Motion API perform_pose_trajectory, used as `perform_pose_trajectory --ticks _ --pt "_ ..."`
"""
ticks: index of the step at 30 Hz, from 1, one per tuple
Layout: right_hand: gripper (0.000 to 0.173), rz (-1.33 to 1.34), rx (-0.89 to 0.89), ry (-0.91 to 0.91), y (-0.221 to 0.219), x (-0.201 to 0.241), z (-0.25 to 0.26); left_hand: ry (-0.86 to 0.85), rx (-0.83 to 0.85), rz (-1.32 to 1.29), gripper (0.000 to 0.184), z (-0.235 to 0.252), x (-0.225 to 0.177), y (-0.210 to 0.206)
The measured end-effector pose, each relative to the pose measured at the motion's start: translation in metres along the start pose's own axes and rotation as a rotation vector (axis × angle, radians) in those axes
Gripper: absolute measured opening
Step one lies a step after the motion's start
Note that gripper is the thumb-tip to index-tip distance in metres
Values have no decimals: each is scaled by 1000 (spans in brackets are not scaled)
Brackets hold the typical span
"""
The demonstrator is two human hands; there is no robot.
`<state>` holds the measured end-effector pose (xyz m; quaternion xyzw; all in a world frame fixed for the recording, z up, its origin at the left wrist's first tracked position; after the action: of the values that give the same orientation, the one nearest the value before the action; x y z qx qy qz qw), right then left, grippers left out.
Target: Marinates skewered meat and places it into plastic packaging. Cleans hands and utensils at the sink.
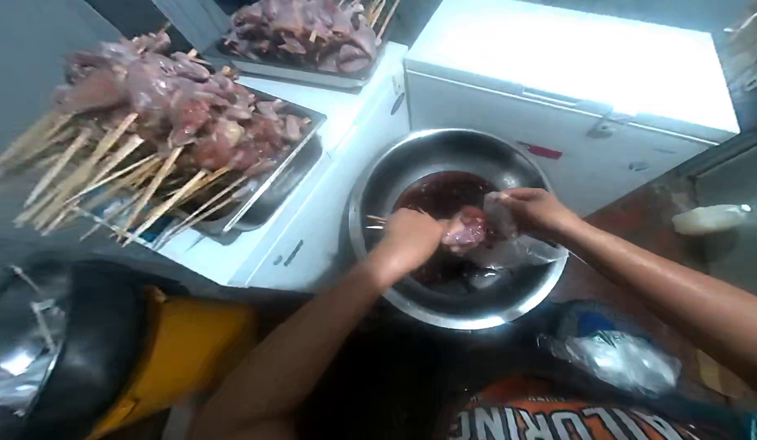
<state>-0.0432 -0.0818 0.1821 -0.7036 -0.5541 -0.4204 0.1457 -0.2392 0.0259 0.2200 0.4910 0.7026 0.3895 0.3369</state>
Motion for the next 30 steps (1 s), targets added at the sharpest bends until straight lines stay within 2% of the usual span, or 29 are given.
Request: perform_pose_trajectory --ticks 6,12,16,21,24,26,28,30 --pt "34 -49 104 40 -22 4 -2 -79 37 -56 34 22 -30 -8" --pt "25 -107 80 125 -19 -5 -7 -112 31 -83 25 46 -47 -29" --pt "25 -124 25 157 9 -11 -16 -109 -17 -119 34 37 -37 -27" --pt "24 -143 39 196 21 -15 -17 -125 -85 -80 29 23 -28 -23" --pt "23 -159 87 272 7 -6 -23 -84 -4 -147 36 34 -47 -35" --pt "21 -203 99 347 -4 0 -27 -57 72 -181 31 43 -66 -45" --pt "21 -232 117 424 -10 4 -28 -56 78 -178 23 55 -79 -60" --pt "22 -261 133 447 -7 6 -28 -63 84 -186 25 64 -86 -70"
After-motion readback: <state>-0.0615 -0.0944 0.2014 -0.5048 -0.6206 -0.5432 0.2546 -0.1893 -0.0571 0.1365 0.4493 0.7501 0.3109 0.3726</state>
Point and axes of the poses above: each hand's wrist, its own z-axis towards the middle knuckle, its own y-axis out of the back of the hand, x = y × z, the point moved 4 cm from there along z, towards the middle knuckle, and after that the axes turned 10 degrees about -y, right-handed, at the moved point
